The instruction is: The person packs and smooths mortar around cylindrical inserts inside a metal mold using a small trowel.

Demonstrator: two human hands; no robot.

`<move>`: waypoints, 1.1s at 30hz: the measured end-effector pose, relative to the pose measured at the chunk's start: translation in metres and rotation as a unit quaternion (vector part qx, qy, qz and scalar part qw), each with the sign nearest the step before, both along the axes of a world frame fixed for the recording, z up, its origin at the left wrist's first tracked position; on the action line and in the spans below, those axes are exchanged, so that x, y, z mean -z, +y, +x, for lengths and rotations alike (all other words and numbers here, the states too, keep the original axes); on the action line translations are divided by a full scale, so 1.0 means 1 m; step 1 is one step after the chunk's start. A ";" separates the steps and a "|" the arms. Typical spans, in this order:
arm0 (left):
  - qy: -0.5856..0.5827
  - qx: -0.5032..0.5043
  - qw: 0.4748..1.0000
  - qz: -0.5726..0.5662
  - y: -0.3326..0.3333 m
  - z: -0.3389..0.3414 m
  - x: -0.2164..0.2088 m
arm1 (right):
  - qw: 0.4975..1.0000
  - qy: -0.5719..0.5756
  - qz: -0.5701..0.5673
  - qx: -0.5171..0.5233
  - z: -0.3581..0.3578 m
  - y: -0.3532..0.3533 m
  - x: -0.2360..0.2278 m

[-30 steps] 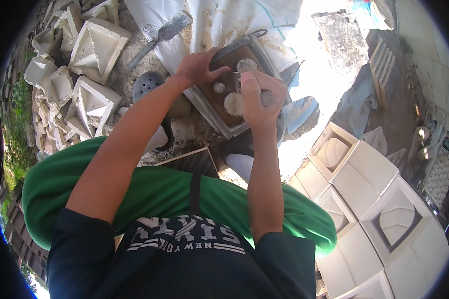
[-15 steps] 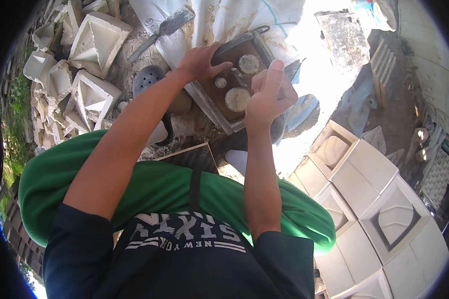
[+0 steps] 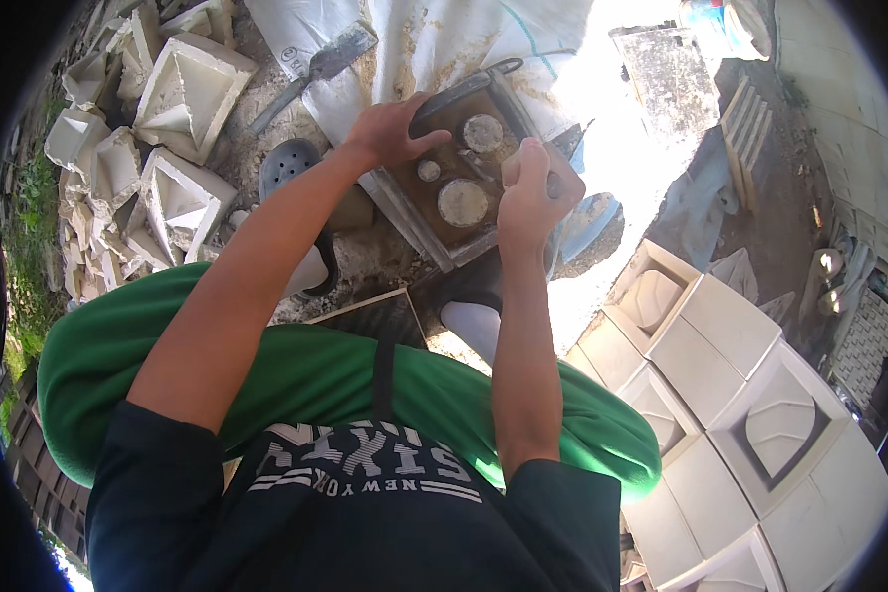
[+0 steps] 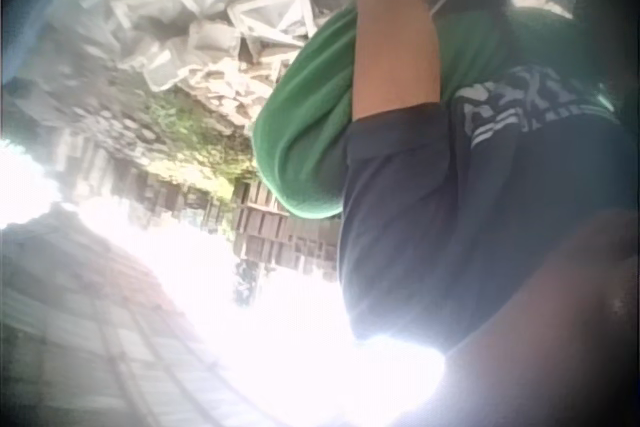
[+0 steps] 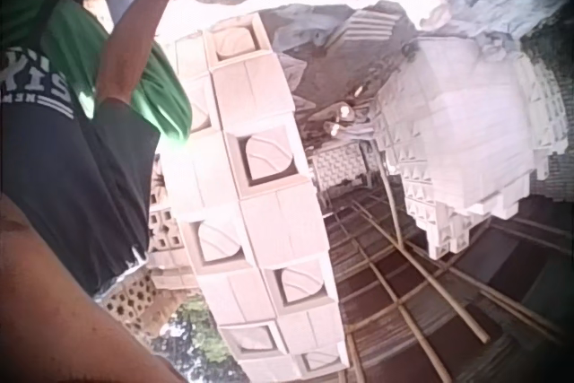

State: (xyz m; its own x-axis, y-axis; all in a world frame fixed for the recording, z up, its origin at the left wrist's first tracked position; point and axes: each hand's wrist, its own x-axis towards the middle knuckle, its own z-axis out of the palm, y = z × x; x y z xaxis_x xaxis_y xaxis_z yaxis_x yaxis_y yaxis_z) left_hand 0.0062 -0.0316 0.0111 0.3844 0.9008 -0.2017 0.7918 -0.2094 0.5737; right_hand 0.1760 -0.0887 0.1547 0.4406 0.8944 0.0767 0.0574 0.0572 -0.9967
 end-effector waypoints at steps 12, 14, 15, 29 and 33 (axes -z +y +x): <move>0.002 -0.002 1.000 -0.018 0.001 0.000 -0.006 | 0.986 0.140 0.045 -0.081 0.025 -0.016 -0.021; -0.005 0.005 1.000 -0.017 0.000 0.004 -0.008 | 0.993 0.088 -0.005 -0.077 0.016 -0.008 0.000; -0.009 0.001 1.000 -0.008 -0.001 0.001 -0.004 | 0.995 0.040 -0.054 -0.078 0.009 -0.002 0.004; -0.005 0.004 1.000 -0.026 -0.002 0.002 -0.007 | 0.995 0.084 0.052 -0.005 0.010 -0.023 -0.015; -0.002 -0.002 1.000 -0.022 0.000 -0.001 -0.006 | 0.997 -0.071 -0.001 -0.035 0.007 -0.008 -0.006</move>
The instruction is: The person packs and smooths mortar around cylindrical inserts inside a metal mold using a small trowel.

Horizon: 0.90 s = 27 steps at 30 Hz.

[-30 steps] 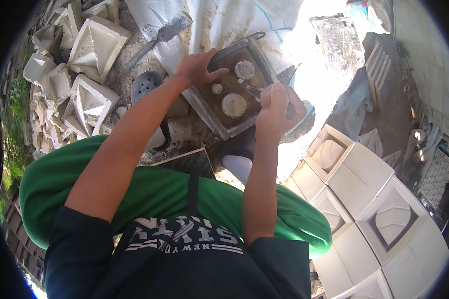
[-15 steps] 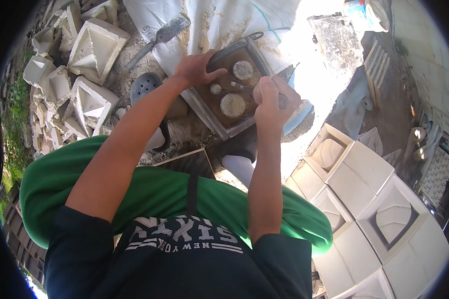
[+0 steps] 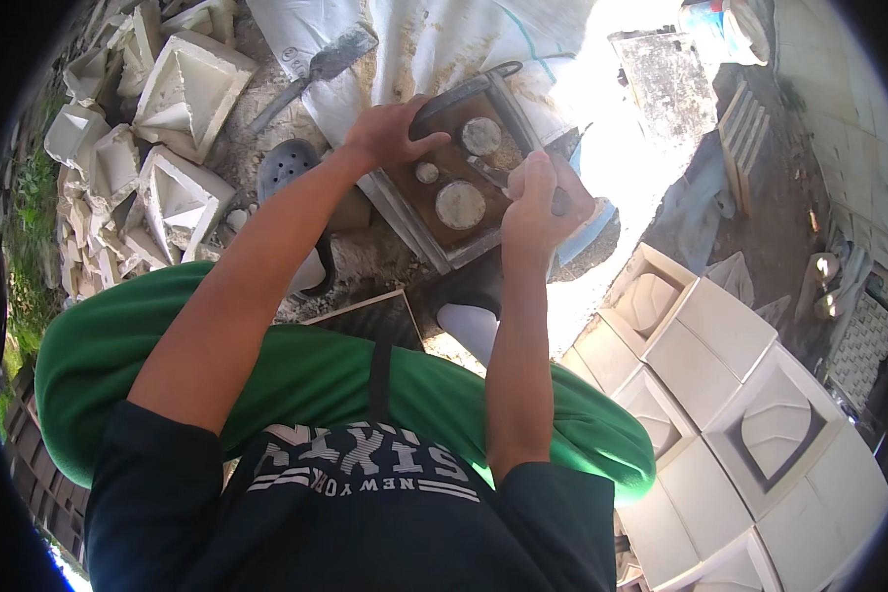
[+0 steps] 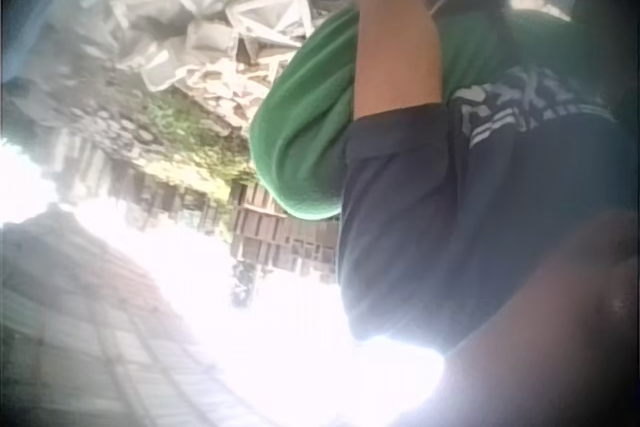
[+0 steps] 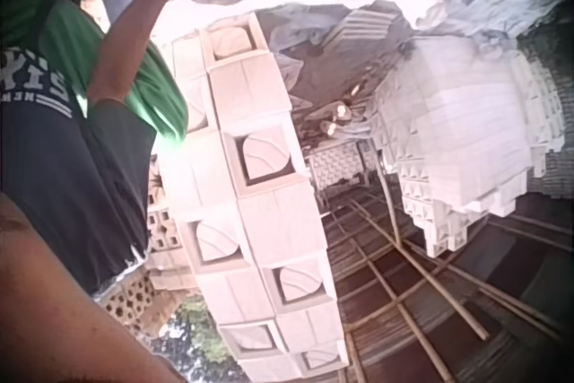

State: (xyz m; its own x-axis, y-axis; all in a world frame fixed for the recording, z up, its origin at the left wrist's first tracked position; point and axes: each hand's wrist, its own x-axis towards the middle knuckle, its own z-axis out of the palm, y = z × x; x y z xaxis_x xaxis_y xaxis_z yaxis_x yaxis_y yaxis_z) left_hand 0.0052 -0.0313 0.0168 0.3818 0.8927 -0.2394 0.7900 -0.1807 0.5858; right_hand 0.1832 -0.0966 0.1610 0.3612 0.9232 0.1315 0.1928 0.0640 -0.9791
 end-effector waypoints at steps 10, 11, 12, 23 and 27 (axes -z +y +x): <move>0.016 0.005 1.000 -0.024 0.001 -0.001 -0.006 | 0.985 0.148 0.046 -0.070 0.013 -0.010 -0.011; 0.012 0.009 1.000 -0.024 0.002 0.002 -0.006 | 0.984 0.171 0.052 -0.018 0.008 -0.015 -0.005; -0.001 0.007 1.000 -0.009 0.002 0.002 -0.003 | 0.984 0.169 0.051 -0.015 0.006 -0.011 0.001; 0.004 -0.006 1.000 -0.005 0.001 -0.005 -0.002 | 0.995 0.073 -0.062 0.001 0.001 -0.003 -0.006; 0.005 0.008 1.000 -0.008 0.003 0.004 -0.006 | 0.988 0.135 0.046 0.062 0.004 -0.014 -0.008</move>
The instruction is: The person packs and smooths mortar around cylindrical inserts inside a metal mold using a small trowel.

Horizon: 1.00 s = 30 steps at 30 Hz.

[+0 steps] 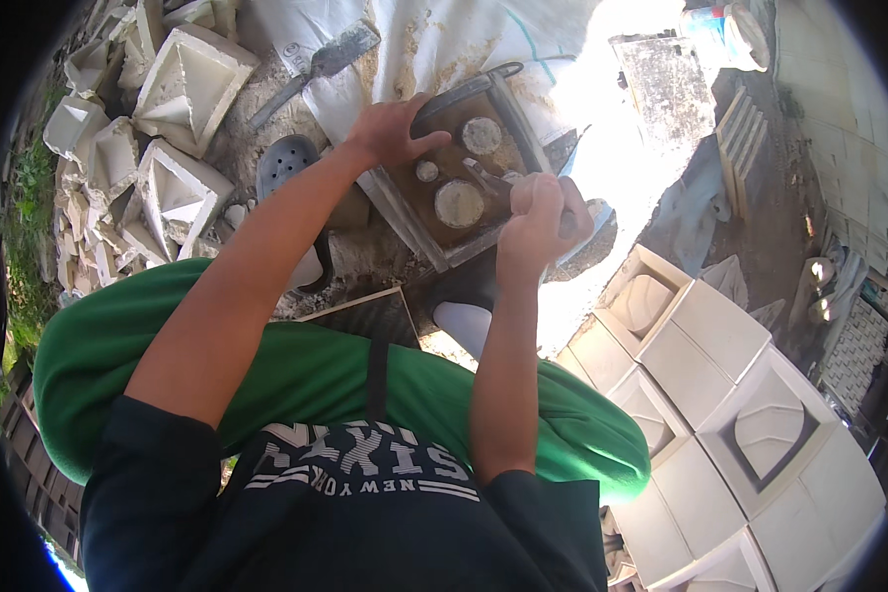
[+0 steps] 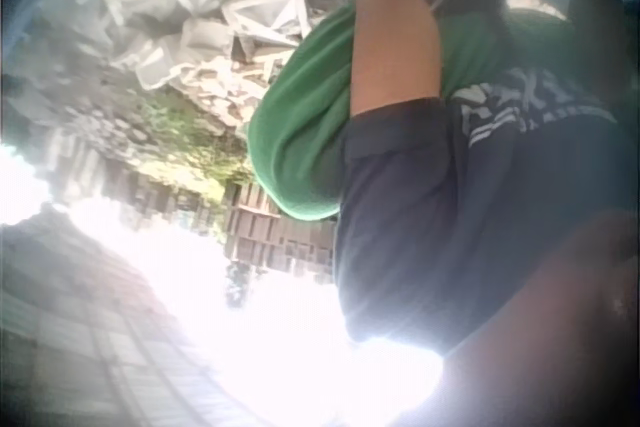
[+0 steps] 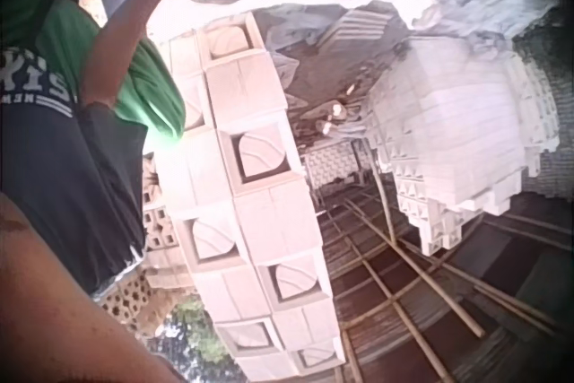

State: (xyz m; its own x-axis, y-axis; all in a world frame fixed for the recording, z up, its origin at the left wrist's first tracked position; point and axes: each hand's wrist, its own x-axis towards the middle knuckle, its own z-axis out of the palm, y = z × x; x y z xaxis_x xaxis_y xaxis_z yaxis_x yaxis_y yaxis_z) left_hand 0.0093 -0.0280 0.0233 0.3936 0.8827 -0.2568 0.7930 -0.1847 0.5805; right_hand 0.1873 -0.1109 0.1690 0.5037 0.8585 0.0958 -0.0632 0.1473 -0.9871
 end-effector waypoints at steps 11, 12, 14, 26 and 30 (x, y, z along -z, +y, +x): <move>-0.015 -0.008 0.999 0.031 -0.005 -0.005 0.007 | 0.980 -0.105 -0.118 -0.124 0.005 0.011 0.016; 0.003 -0.010 1.000 0.016 -0.004 -0.009 0.005 | 0.990 -0.065 -0.079 -0.098 -0.003 0.008 -0.005; 0.013 -0.009 1.000 -0.002 -0.002 -0.004 0.002 | 0.996 -0.031 -0.043 -0.068 -0.001 0.007 -0.011; -0.001 0.000 1.000 0.020 -0.004 -0.002 0.010 | 0.977 -0.159 -0.092 -0.105 -0.001 0.008 0.023; 0.016 0.001 1.000 -0.007 -0.001 -0.002 -0.006 | 0.992 -0.073 0.010 -0.102 0.003 0.007 -0.028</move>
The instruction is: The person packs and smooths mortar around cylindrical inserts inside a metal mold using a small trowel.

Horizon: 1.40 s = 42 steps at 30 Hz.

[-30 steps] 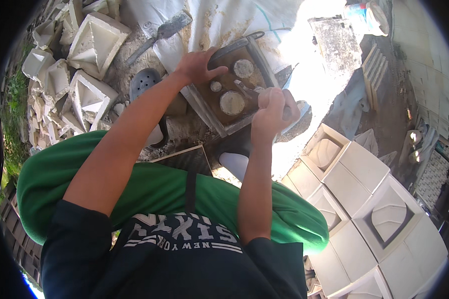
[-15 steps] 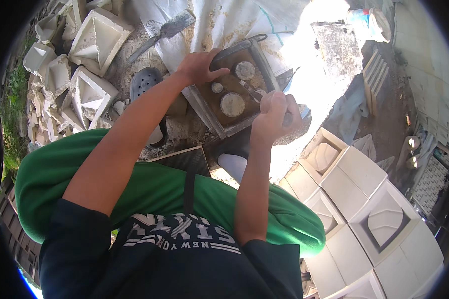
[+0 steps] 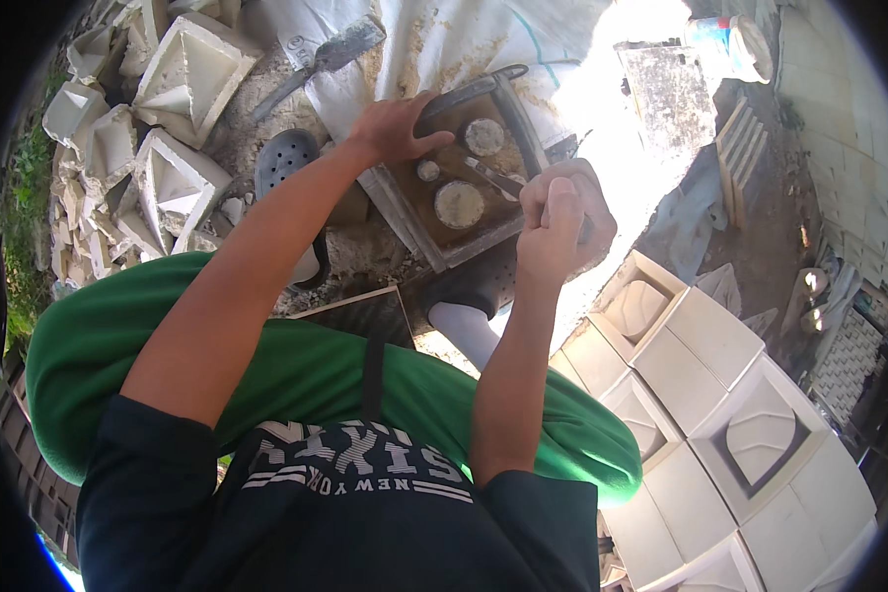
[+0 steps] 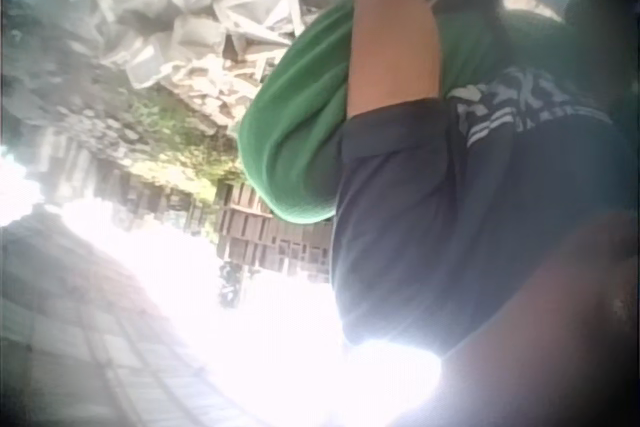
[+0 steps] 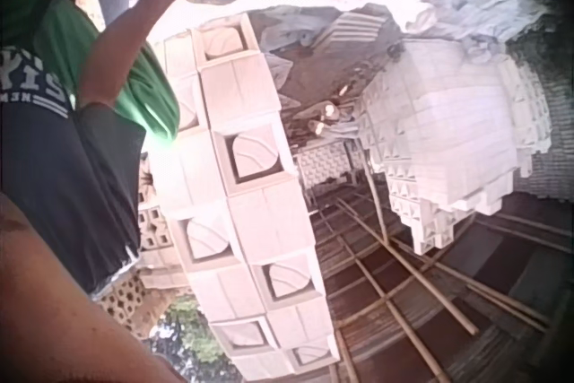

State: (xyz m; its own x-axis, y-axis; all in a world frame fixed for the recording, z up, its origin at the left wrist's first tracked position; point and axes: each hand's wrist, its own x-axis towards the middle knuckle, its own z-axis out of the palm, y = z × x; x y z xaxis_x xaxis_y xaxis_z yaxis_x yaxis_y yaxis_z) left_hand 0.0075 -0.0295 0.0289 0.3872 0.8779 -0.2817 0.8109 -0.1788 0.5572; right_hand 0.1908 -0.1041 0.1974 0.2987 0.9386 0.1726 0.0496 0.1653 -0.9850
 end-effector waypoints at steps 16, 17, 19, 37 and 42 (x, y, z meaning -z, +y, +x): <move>0.030 0.268 0.930 0.249 -0.003 0.009 0.007 | 0.987 0.060 0.150 -0.002 0.037 0.019 -0.025; 0.025 0.268 0.930 0.249 -0.003 0.009 0.007 | 0.987 0.062 0.151 -0.001 0.036 0.017 -0.025; 0.030 0.271 0.931 0.244 -0.004 0.008 0.006 | 0.990 0.039 0.125 0.049 0.029 0.015 -0.024; -0.020 0.270 0.932 0.240 0.002 0.007 0.006 | 0.987 0.066 -0.008 0.146 0.024 0.026 0.012; -0.030 0.265 0.932 0.246 -0.002 0.007 0.012 | 0.992 0.015 -0.056 0.110 0.019 0.034 0.021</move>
State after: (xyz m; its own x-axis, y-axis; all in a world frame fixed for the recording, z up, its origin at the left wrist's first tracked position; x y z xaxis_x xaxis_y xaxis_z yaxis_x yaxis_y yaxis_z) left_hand 0.0145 -0.0316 0.0169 0.8055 0.5756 0.1409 0.5057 -0.7916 0.3429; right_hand 0.2094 -0.0705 0.1763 0.5019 0.8629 0.0583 0.0426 0.0426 -0.9982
